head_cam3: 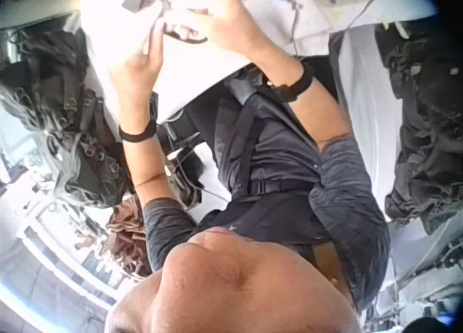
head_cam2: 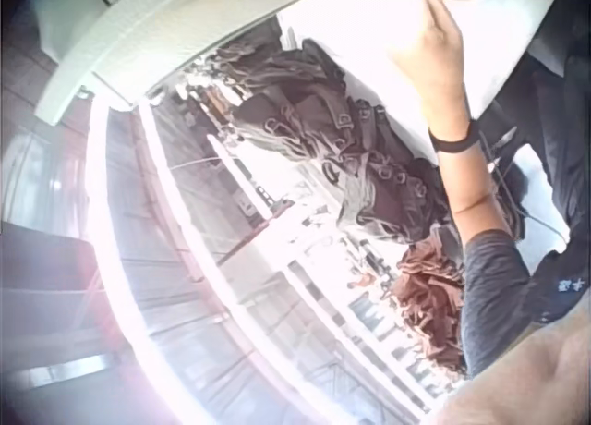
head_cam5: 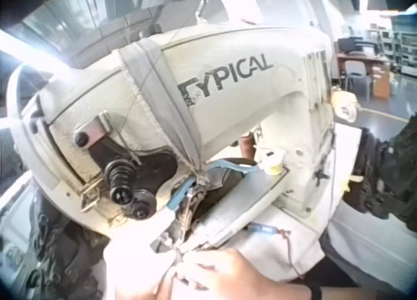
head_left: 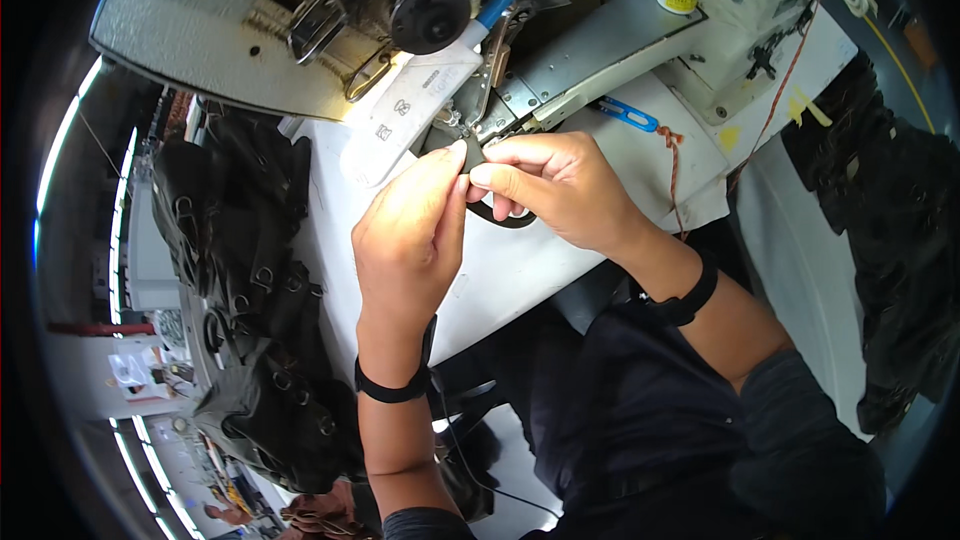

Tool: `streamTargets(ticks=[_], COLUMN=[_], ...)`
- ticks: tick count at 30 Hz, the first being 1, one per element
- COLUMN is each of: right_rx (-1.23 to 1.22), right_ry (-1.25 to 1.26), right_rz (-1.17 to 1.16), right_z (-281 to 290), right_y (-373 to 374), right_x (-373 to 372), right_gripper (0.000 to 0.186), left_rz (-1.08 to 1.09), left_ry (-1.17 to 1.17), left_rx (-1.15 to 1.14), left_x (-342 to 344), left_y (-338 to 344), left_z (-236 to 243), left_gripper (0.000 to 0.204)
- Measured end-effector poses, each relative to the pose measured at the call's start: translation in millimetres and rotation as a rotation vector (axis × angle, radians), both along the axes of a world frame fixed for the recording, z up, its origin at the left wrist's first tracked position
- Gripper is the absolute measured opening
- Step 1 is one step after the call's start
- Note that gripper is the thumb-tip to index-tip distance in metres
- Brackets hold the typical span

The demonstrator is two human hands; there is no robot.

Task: The person operates an industrial sewing machine to stitch a zipper onto a green fabric bag. They guide the bag under the needle, align the zipper teeth, and sew along the edges. The person periodically stops to adjust the bag's position and inspect the stitching.

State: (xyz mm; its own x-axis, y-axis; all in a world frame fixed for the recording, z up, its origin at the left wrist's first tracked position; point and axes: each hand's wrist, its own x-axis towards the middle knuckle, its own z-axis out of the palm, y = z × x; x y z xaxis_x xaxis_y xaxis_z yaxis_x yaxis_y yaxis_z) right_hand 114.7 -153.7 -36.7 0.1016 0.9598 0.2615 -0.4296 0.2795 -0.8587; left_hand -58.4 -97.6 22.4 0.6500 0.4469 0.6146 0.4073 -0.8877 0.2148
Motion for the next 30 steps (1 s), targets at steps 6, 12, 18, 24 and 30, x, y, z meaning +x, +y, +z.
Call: streamTargets(ticks=[6,12,18,24,30], right_rx=[-0.017,-0.038,-0.081,-0.148,-0.069], right_ry=[-0.044,-0.038,0.037,0.024,-0.044], right_rz=[-0.024,-0.115,-0.080,-0.066,-0.216], right_z=[-2,-1,-10,9,-7], right_y=[-1,-5,-8,-8,-3], right_x=[0,-6,-9,-4,-16], right_gripper=[0.015,0.022,0.020,0.026,0.019], left_rz=[0.015,0.031,0.290,0.130,0.076], left_ry=[0.161,0.134,-0.214,-0.207,-0.037], left_rx=[0.177,0.094,-0.301,-0.179,0.056], left_x=[9,14,15,22,15], left_y=[-5,-9,2,-4,4], left_z=[15,18,4,-7,-1], left_gripper=[0.030,0.025,0.015,0.016,0.019])
